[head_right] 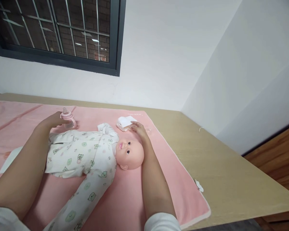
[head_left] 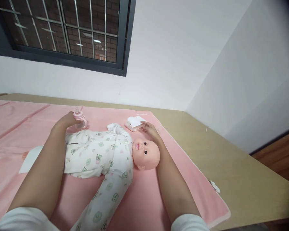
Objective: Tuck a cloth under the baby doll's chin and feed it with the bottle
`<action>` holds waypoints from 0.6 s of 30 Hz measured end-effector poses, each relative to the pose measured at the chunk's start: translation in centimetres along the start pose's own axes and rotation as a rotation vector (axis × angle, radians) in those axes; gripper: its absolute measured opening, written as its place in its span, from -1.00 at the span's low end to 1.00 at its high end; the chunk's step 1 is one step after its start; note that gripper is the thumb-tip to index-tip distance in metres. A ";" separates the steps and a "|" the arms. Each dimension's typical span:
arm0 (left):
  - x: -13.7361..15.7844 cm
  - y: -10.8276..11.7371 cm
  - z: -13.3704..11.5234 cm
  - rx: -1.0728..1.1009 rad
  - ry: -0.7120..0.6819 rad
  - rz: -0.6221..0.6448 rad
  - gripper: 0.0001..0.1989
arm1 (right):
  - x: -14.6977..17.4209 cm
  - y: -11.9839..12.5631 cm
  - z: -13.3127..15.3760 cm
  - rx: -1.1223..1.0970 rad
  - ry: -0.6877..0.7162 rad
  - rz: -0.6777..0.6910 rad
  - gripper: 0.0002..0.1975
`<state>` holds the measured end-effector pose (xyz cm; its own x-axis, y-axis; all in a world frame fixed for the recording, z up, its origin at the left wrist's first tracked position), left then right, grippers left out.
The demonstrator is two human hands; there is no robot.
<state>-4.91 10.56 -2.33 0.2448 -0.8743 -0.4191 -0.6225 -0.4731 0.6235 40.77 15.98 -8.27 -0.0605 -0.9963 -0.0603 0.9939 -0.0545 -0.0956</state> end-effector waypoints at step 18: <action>0.5 0.0 1.3 0.042 0.167 -0.088 -0.39 | 1.4 9.2 2.1 0.881 0.139 -0.716 -0.41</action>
<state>-5.74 10.33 -3.42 0.4177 -0.8370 -0.3535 -0.6230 -0.5470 0.5591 50.01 13.92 -7.18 -0.5944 -0.7047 -0.3874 0.4426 -0.6888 0.5741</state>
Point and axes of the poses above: each hand's wrist, its own x-axis away from the middle knuckle, its own y-axis out of the back of the hand, z = x × y, the point moved 9 cm from there along -x, towards the middle knuckle, and after that the axes turned 11 degrees about -z, right-handed, at the moved point
